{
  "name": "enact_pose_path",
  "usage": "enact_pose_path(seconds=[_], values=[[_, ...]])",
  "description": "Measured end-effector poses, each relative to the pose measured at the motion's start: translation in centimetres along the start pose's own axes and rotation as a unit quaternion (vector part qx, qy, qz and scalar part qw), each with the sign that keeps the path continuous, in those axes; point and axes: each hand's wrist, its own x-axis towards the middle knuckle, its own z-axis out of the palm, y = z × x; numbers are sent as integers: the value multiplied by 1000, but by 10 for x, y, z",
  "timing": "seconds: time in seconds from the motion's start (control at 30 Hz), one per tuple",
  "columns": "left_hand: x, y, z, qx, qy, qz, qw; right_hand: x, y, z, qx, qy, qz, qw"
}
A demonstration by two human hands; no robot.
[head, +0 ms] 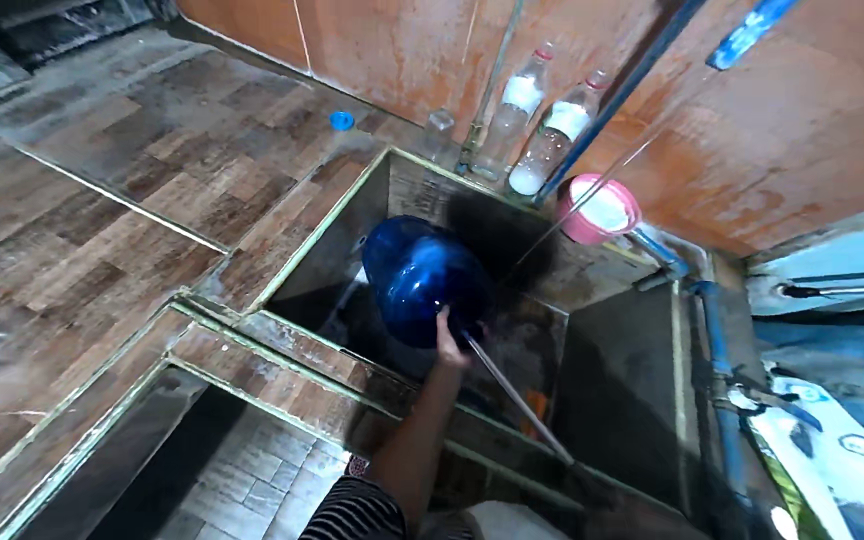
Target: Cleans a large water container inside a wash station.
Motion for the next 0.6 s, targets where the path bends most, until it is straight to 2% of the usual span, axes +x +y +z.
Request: enact_pose_path(seconds=[0.03,0.07,0.1,0.13,0.17,0.2,0.23,0.27,0.3,0.33,0.37,0.4,0.43,0.47,0.5,0.53,0.57,0.6], values=[[0,-2,-4,54,32,-24,998,-8,-9,-18,-154,87,31,984],[-1,-6,-9,101,56,-46,992,-12,-17,-29,-272,150,79,947],[-1,-11,-12,131,76,-54,987,-14,-19,-31,-335,180,101,919],[1,-15,-9,141,85,-47,985,-12,-18,-28,-353,184,90,913],[3,-17,-4,132,84,-33,987,-7,-15,-22,-331,161,63,928],[3,-20,1,101,72,-19,992,-1,-7,-16,-253,112,12,961],[0,-20,6,55,49,-3,997,8,4,-10,-102,29,-44,993],[-3,-19,8,3,25,7,1000,19,9,-3,61,-86,-69,992],[-7,-17,9,-35,11,10,999,23,5,-1,125,-152,-67,978],[-9,-15,8,-37,16,8,999,21,-5,-5,69,-114,-62,989],[-9,-15,7,8,42,-1,999,13,-19,-14,-87,3,-48,995],[-9,-15,3,81,67,-20,994,5,-33,-23,-258,115,2,959],[-9,-16,-1,139,77,-44,986,0,-42,-26,-371,187,56,908],[-6,-22,-2,175,92,-52,979,-2,-43,-25,-423,221,78,876],[-4,-27,-1,181,102,-50,977,0,-42,-22,-427,223,74,873],[-4,-29,1,162,98,-42,981,4,-39,-18,-386,191,50,901],[-3,-30,4,124,84,-27,988,10,-31,-15,-295,135,-2,946],[-4,-30,7,71,61,-12,996,18,-17,-8,-134,45,-58,988]])
